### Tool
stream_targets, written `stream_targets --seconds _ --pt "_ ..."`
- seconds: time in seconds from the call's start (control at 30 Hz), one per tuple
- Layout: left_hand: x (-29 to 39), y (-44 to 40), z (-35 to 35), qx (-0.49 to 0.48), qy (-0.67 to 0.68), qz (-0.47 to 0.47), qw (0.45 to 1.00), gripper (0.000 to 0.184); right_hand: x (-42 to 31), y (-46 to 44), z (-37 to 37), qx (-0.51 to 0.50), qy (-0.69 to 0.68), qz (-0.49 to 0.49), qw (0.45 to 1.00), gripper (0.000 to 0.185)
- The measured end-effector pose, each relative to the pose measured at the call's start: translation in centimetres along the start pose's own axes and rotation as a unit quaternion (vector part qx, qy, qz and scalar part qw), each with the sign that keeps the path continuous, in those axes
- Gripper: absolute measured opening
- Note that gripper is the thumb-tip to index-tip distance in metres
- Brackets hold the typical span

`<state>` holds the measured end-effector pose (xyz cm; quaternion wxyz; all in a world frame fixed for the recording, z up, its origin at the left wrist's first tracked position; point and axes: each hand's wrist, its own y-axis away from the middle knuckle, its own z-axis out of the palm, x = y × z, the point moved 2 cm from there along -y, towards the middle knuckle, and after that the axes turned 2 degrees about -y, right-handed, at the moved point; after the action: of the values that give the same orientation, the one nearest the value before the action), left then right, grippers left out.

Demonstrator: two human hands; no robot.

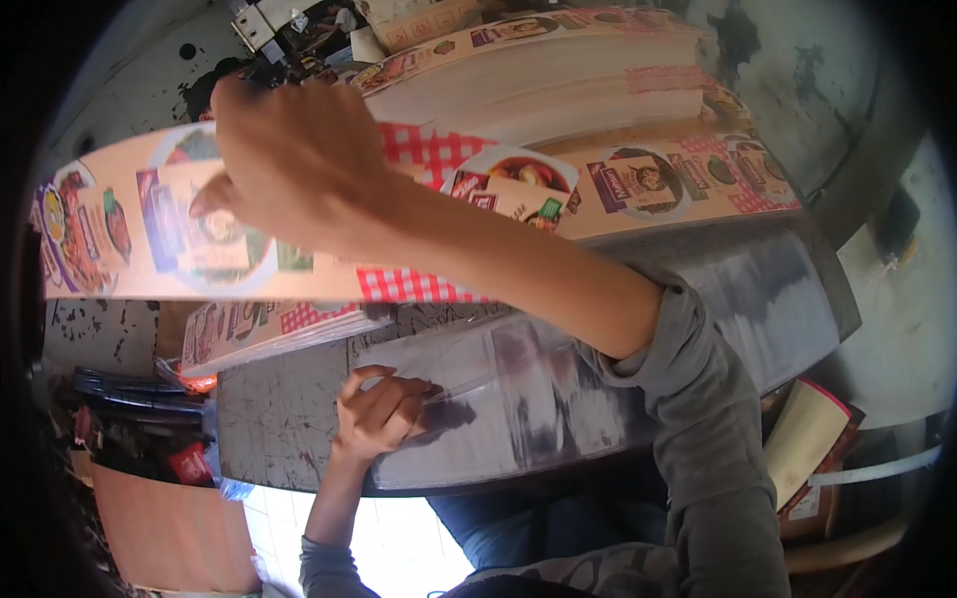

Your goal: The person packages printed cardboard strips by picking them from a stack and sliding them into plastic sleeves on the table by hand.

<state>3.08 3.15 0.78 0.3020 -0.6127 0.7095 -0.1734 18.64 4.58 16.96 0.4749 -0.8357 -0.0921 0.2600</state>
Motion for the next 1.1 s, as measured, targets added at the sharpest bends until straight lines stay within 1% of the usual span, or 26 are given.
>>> stream_targets --seconds 0.07,0.1,0.13,0.2,0.23,0.27,0.3,0.37,0.4,0.47,0.5,0.53,0.6,0.63,0.67,0.7,0.73,0.77,0.8,0.87,0.9,0.93,0.97,1.0,1.03,1.1 --pt "0.0 -0.2 -0.2 0.009 0.002 -0.007 1.000 0.020 0.7 0.2 -0.5 0.070 0.008 -0.046 0.996 0.047" --pt "0.0 -0.3 -0.3 0.009 0.001 -0.006 1.000 0.020 0.8 0.5 -0.5 0.025 -0.006 0.003 1.000 0.049" --pt "0.0 -0.3 -0.3 0.004 0.000 -0.018 1.000 0.018 0.8 1.2 -0.5 0.026 -0.006 0.001 1.000 0.049" --pt "0.1 -0.1 -0.4 0.001 -0.003 -0.031 1.000 0.016 1.4 3.3 -0.4 0.004 -0.003 0.022 1.000 0.057" --pt "0.0 0.3 -0.3 -0.010 -0.003 -0.064 0.998 0.015 1.8 4.2 -0.6 -0.040 0.003 0.052 0.998 0.059" --pt "-0.3 0.3 -0.2 -0.015 -0.006 -0.095 0.995 0.015 2.1 4.8 -1.0 -0.040 0.007 0.039 0.998 0.059" --pt "-0.7 0.1 -0.5 -0.001 -0.016 -0.093 0.996 0.015 2.6 5.2 -1.5 -0.052 0.018 0.030 0.998 0.058" --pt "-1.6 0.1 -1.0 -0.086 -0.033 -0.188 0.978 0.020 4.3 6.1 -2.6 -0.083 0.049 0.031 0.995 0.057" --pt "-2.2 0.3 -1.4 -0.079 -0.038 -0.188 0.978 0.020 5.2 6.5 -3.4 -0.100 0.069 0.040 0.992 0.058" --pt "-3.5 1.5 -1.8 -0.114 -0.003 -0.188 0.975 0.029 7.0 7.7 -5.6 -0.157 0.064 0.086 0.982 0.057" --pt "-4.0 2.2 -2.0 -0.106 0.017 -0.166 0.980 0.031 8.1 8.6 -6.8 -0.176 0.065 0.098 0.977 0.057" --pt "-4.4 3.1 -1.8 -0.117 0.024 -0.169 0.978 0.031 9.3 9.6 -8.0 -0.196 0.062 0.115 0.972 0.056" --pt "-4.5 4.8 -1.4 -0.098 0.045 -0.182 0.977 0.030 10.8 11.7 -10.5 -0.263 0.107 0.149 0.947 0.055" --pt "-4.3 4.6 -1.3 -0.082 0.043 -0.160 0.983 0.031 11.5 12.6 -11.5 -0.276 0.123 0.159 0.940 0.055" --pt "-4.1 4.9 -1.0 -0.089 0.049 -0.167 0.981 0.031 12.0 13.4 -12.5 -0.290 0.139 0.166 0.932 0.055" --pt "-4.1 5.0 -0.9 -0.074 0.034 -0.156 0.984 0.032 12.4 13.9 -13.4 -0.295 0.135 0.168 0.931 0.055" --pt "-4.1 5.0 -0.9 -0.058 0.017 -0.142 0.988 0.032 12.8 14.3 -14.3 -0.298 0.102 0.216 0.924 0.053" --pt "-4.2 5.0 -0.8 -0.047 0.031 -0.146 0.988 0.032 13.4 14.8 -15.1 -0.298 0.069 0.263 0.915 0.052" --pt "-4.2 4.9 -0.9 -0.047 0.029 -0.145 0.988 0.032 14.0 15.2 -15.9 -0.297 0.070 0.261 0.916 0.052" --pt "-4.0 5.0 -1.1 -0.055 0.054 -0.179 0.981 0.030 15.2 16.0 -17.1 -0.335 0.061 0.252 0.906 0.046" --pt "-4.0 4.7 -1.1 -0.055 0.053 -0.179 0.981 0.030 15.3 15.9 -17.5 -0.331 0.054 0.269 0.903 0.045" --pt "-4.1 4.4 -1.0 -0.069 0.082 -0.225 0.968 0.028 15.1 15.5 -17.8 -0.331 0.054 0.269 0.903 0.045" --pt "-4.3 4.3 -1.0 -0.083 0.111 -0.272 0.952 0.026 14.6 15.0 -17.9 -0.347 0.057 0.290 0.890 0.045" --pt "-4.3 4.2 -1.1 -0.084 0.111 -0.274 0.952 0.026 14.3 14.6 -18.0 -0.363 0.061 0.310 0.877 0.045" --pt "-4.3 4.1 -1.3 -0.066 0.140 -0.293 0.943 0.024 14.2 14.3 -18.0 -0.371 0.058 0.336 0.864 0.047" --pt "-4.8 4.2 -1.6 -0.025 0.176 -0.310 0.934 0.019 14.7 14.6 -18.2 -0.377 0.065 0.313 0.869 0.047"
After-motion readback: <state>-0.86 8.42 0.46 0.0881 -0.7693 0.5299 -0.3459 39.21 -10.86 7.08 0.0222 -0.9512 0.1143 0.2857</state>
